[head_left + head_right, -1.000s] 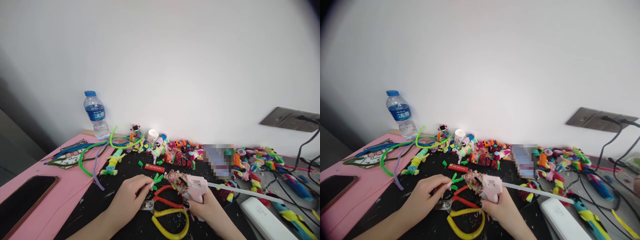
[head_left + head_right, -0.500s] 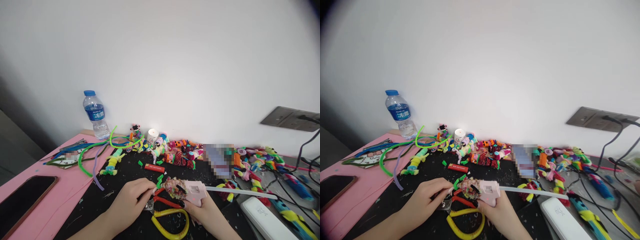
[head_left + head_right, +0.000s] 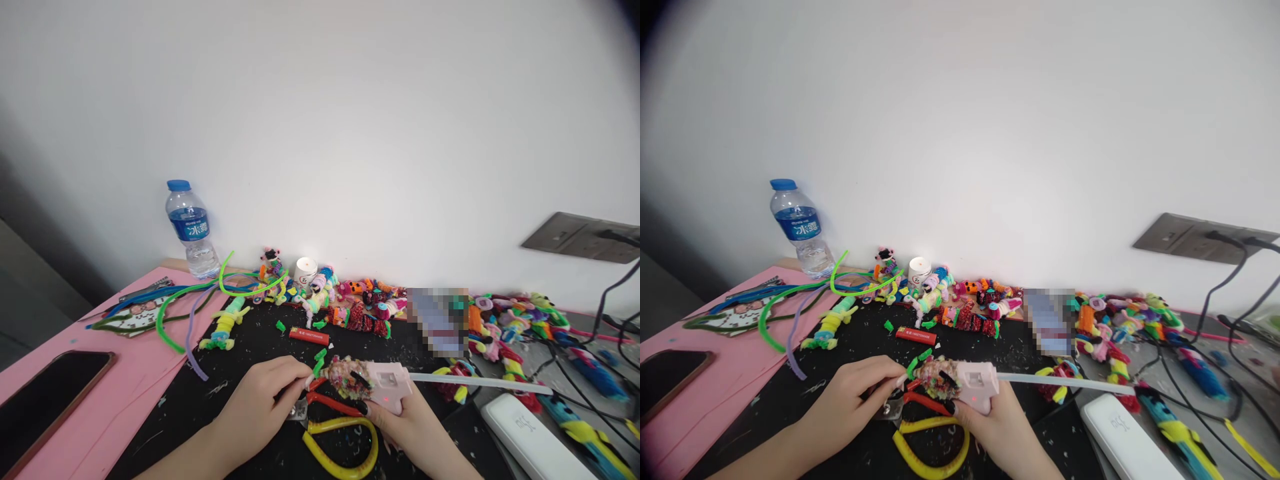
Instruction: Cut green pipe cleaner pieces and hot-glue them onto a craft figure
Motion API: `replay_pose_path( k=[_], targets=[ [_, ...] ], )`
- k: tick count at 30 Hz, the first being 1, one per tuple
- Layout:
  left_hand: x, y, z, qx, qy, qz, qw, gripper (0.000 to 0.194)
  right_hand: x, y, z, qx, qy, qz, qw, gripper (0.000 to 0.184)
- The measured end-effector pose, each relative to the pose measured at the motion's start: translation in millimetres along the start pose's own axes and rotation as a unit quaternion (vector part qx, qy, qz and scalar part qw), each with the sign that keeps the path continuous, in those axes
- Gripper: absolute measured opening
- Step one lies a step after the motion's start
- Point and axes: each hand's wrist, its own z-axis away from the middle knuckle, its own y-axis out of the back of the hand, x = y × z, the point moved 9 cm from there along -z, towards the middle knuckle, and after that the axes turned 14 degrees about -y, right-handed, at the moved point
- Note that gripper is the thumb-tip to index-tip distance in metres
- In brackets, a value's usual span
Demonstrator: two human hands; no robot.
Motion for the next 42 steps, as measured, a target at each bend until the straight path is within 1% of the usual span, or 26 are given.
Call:
replay_pose_path(
  k=[5,10,14,16,22,25,32,33,37,42],
  targets=[
    [-1.0,-0.5,1.2,0.001,-0.001,0.000,1.000,0.019,-5.8,1.0,3.0,0.027,0.004,-0.034,0.999,0.040],
    [-0.4,-0.2,3.4,0.000,-0.004,0.001,1.000,0.019,-6.0,4.2,3.5,0.043,0.000,-0.030,0.999,0.042],
    [-1.1,-1.3,3.6,-0.003,-0.009,-0.006,1.000,0.019,-15.4,-0.3,5.7,-0.008,0.011,-0.008,1.000,0.038],
    [-1.3,-1.7,3.0,-0.004,-0.016,-0.010,1.000,0.018,-20.3,-1.2,7.2,-0.023,0.017,-0.003,1.000,0.036],
    [-0.4,0.0,2.1,-0.001,-0.021,-0.019,1.000,0.018,-26.0,-1.7,7.3,-0.032,0.018,0.001,0.999,0.042],
    [0.8,2.1,2.8,0.003,-0.018,-0.019,1.000,0.020,-24.3,-2.1,5.9,-0.035,0.013,0.003,0.999,0.042],
    [1.1,3.2,2.8,0.008,-0.019,-0.026,0.999,0.020,-8.9,5.7,1.2,0.013,0.000,0.007,1.000,0.039],
    [0.8,2.9,2.8,0.008,-0.018,-0.026,0.999,0.019,-9.4,5.5,1.5,0.010,0.002,0.003,1.000,0.040],
    [0.9,2.3,2.7,0.007,-0.021,-0.026,0.999,0.019,-20.1,-1.3,6.1,-0.035,0.023,-0.011,0.999,0.039],
    [0.7,1.8,2.1,0.004,-0.022,-0.025,0.999,0.019,-24.0,-0.5,8.1,-0.021,0.023,0.001,1.000,0.037]
  ],
)
